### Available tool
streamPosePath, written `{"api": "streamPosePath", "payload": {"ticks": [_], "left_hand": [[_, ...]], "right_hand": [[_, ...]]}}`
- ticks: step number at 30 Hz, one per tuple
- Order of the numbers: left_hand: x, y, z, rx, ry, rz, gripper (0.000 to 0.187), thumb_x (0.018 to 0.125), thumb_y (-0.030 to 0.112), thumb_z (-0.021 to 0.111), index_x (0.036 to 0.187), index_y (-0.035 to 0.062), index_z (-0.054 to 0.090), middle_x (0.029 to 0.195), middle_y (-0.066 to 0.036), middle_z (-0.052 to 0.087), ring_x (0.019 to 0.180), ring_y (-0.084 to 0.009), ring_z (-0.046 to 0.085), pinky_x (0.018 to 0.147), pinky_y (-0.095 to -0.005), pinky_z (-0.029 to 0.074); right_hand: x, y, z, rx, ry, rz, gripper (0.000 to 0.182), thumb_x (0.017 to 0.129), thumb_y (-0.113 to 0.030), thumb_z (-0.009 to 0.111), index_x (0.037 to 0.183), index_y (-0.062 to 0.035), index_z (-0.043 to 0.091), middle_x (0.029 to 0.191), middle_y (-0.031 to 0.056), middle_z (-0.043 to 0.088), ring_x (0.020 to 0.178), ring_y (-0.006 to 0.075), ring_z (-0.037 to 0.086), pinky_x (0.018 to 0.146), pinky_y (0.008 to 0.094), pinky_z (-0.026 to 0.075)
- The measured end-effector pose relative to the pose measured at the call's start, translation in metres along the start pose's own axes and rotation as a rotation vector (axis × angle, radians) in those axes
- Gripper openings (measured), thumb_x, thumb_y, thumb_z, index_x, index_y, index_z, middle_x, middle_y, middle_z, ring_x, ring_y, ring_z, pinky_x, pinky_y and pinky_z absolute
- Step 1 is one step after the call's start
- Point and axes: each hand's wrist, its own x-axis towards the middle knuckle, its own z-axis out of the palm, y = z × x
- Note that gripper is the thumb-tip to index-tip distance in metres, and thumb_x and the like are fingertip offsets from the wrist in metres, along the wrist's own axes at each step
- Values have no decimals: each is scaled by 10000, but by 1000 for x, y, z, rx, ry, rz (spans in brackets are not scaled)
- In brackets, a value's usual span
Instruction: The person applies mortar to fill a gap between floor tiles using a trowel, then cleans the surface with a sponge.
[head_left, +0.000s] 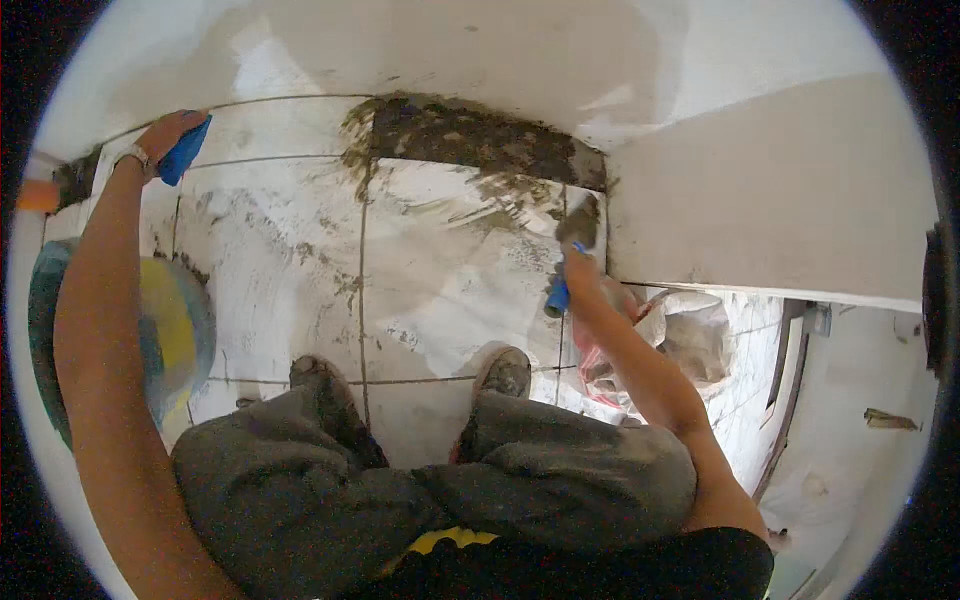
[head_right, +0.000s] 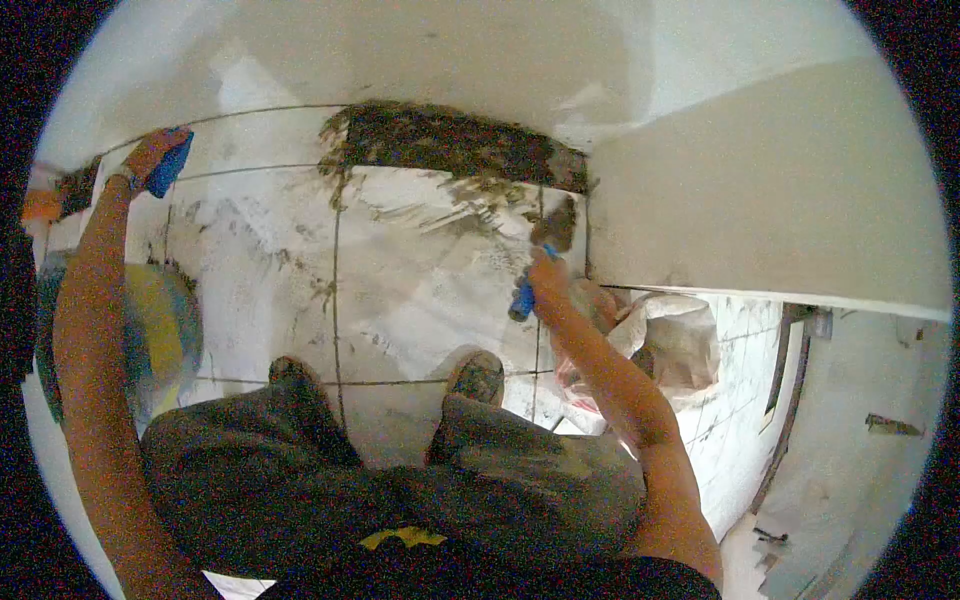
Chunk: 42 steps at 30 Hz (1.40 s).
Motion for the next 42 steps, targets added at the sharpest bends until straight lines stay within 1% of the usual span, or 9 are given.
{"api": "streamPosePath", "payload": {"ticks": [1, 4, 6, 17, 23, 25, 31, 35, 42], "left_hand": [[0, -9, -1, -5, 7, -15, 512, 855, 482, 568, 1185, 91, 564, 999, -66, 616, 751, -143, 591, 681, -290, 493], [6, -7, 7, 95, 122, 89, 509, 853, 475, 577, 1184, 88, 568, 965, -57, 614, 727, -139, 582, 665, -302, 494], [12, 15, 23, 67, 244, 94, 570, 797, 557, 627, 1110, 87, 548, 779, -22, 561, 577, -102, 529, 489, -249, 446], [-4, 3, 10, -44, 127, 42, 564, 789, 564, 621, 1082, 84, 579, 786, -23, 570, 592, -102, 530, 505, -252, 443], [8, 41, 37, 36, 87, 121, 542, 788, 549, 623, 1053, 77, 600, 830, -27, 591, 632, -104, 537, 551, -261, 447], [9, 57, 44, -43, 58, 109, 515, 825, 459, 619, 1172, 80, 577, 980, -93, 618, 662, -147, 583, 558, -274, 483], [6, 64, 52, 70, 137, 121, 556, 809, 530, 613, 1124, 72, 584, 952, -70, 614, 717, -135, 571, 632, -291, 478], [14, 44, 37, 61, 101, 108, 586, 772, 573, 625, 1086, 82, 568, 861, -45, 587, 676, -127, 562, 572, -289, 475], [14, 0, 12, 174, 181, 229, 583, 784, 593, 601, 1064, 83, 575, 864, -56, 591, 666, -135, 556, 570, -307, 477]], "right_hand": [[-14, -17, 3, 236, 137, 272, 255, 884, -276, 552, 935, -54, 437, 672, 90, 480, 530, 243, 536, 419, 420, 472], [-25, -31, 27, 143, 99, 322, 290, 875, -309, 567, 960, -66, 435, 686, 83, 484, 522, 241, 533, 423, 422, 473], [-26, -40, 47, 142, -8, 254, 286, 864, -317, 570, 947, -72, 449, 688, 70, 487, 529, 221, 537, 437, 402, 476], [-30, -35, 35, 221, 101, 247, 253, 867, -317, 555, 933, -83, 485, 725, 68, 497, 581, 227, 552, 476, 413, 488], [-36, -46, 123, 266, -114, 161, 286, 864, -317, 580, 982, -110, 421, 715, 63, 463, 529, 209, 521, 441, 403, 469], [-45, -82, 141, 154, -155, 131, 304, 864, -315, 584, 1001, -85, 440, 700, 69, 480, 496, 215, 532, 417, 402, 465], [-18, -132, 137, -421, -92, -411, 342, 865, -273, 596, 968, 21, 453, 686, 167, 582, 561, 254, 639, 484, 431, 506], [39, -109, 105, -902, -228, -469, 351, 865, -275, 595, 980, 29, 463, 695, 184, 592, 494, 265, 612, 482, 431, 498], [-29, -64, 50, 2, -69, 102, 244, 883, -262, 555, 987, -65, 455, 658, 54, 476, 498, 215, 557, 406, 368, 498]]}}
